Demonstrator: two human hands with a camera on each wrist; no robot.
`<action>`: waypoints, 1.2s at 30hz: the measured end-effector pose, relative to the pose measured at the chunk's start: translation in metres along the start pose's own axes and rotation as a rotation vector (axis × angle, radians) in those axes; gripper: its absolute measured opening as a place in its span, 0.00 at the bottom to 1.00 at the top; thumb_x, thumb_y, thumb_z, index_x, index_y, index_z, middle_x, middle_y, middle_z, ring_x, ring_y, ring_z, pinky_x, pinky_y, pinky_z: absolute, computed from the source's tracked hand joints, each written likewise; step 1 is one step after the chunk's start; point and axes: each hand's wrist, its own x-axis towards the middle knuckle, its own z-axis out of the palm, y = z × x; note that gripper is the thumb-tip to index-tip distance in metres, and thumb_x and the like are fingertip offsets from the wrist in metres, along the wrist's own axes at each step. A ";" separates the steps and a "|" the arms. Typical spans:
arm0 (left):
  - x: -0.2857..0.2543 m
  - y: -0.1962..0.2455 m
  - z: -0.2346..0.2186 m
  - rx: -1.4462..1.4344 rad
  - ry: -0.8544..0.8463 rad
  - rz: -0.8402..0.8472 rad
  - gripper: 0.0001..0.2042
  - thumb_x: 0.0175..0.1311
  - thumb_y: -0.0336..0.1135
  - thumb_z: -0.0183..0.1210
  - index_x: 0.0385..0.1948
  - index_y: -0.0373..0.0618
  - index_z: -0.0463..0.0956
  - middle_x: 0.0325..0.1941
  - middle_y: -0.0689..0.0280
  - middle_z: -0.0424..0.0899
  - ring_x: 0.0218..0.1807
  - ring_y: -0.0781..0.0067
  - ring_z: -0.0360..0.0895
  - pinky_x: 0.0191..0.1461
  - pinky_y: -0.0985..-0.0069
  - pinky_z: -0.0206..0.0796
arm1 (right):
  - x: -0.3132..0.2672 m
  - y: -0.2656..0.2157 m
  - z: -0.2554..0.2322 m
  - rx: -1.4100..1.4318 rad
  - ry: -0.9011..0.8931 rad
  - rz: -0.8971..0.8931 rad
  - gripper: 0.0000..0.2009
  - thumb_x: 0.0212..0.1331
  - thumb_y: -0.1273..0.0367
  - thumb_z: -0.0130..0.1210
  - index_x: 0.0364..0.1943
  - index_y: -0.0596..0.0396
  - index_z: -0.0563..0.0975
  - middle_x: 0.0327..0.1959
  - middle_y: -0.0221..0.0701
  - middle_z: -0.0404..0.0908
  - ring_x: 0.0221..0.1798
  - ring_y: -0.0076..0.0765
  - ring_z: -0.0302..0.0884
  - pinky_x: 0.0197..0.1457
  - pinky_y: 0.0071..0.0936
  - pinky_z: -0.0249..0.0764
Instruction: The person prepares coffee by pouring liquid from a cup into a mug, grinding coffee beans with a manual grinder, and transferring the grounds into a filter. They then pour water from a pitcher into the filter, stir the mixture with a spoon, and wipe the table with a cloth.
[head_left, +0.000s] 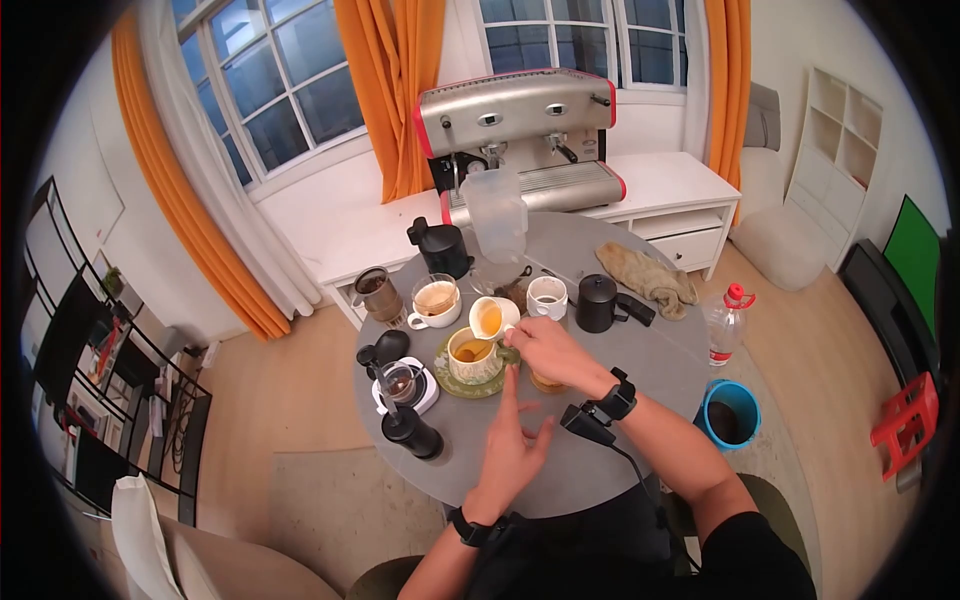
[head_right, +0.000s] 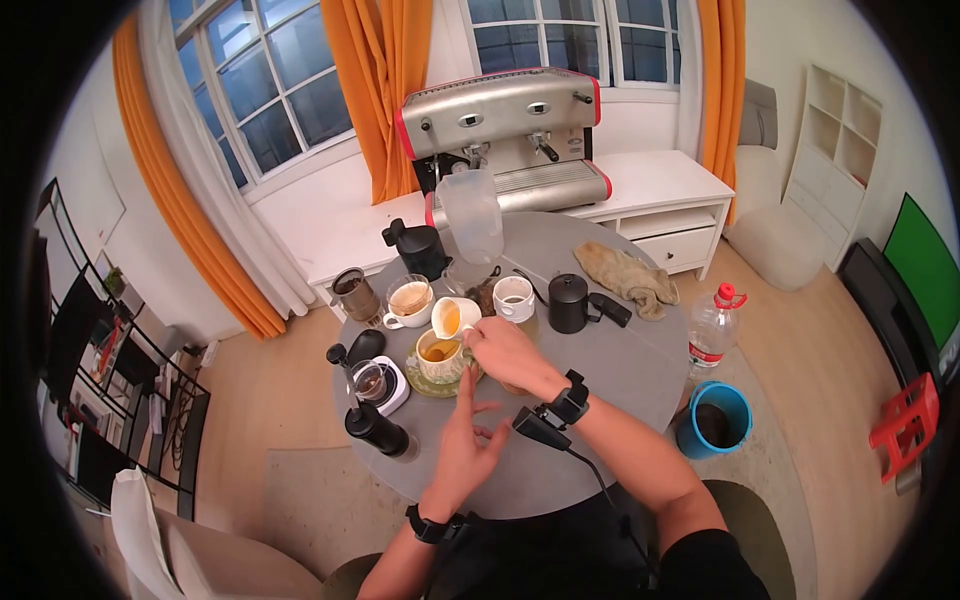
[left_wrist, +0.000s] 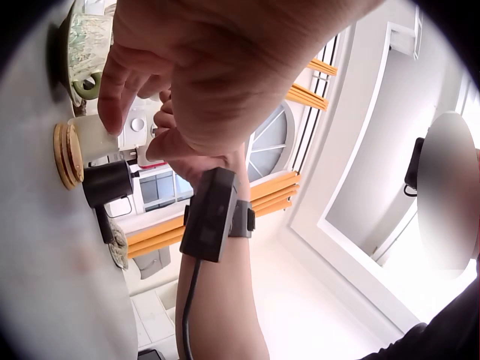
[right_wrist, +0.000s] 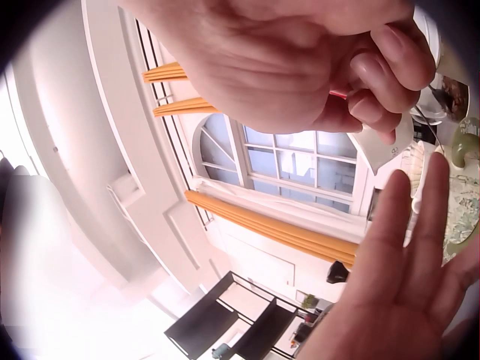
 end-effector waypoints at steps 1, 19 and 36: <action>0.001 0.002 0.001 -0.006 -0.009 -0.016 0.50 0.64 0.26 0.66 0.84 0.43 0.39 0.62 0.52 0.85 0.38 0.69 0.88 0.34 0.77 0.77 | 0.006 0.006 0.004 -0.044 0.031 -0.050 0.21 0.74 0.61 0.49 0.35 0.71 0.81 0.31 0.55 0.84 0.37 0.61 0.84 0.44 0.52 0.75; 0.001 -0.012 0.006 -0.099 0.009 0.070 0.44 0.63 0.13 0.52 0.83 0.39 0.43 0.80 0.44 0.64 0.64 0.55 0.84 0.44 0.72 0.82 | 0.012 -0.011 0.017 -0.460 0.160 -0.159 0.15 0.74 0.66 0.52 0.38 0.70 0.79 0.27 0.57 0.84 0.34 0.67 0.86 0.39 0.57 0.80; 0.001 0.004 -0.005 -0.123 0.012 0.002 0.42 0.64 0.14 0.52 0.83 0.40 0.46 0.73 0.46 0.74 0.60 0.57 0.86 0.43 0.73 0.81 | 0.013 -0.022 0.014 -0.580 0.219 -0.371 0.11 0.74 0.68 0.51 0.42 0.67 0.75 0.31 0.52 0.86 0.33 0.62 0.87 0.36 0.51 0.82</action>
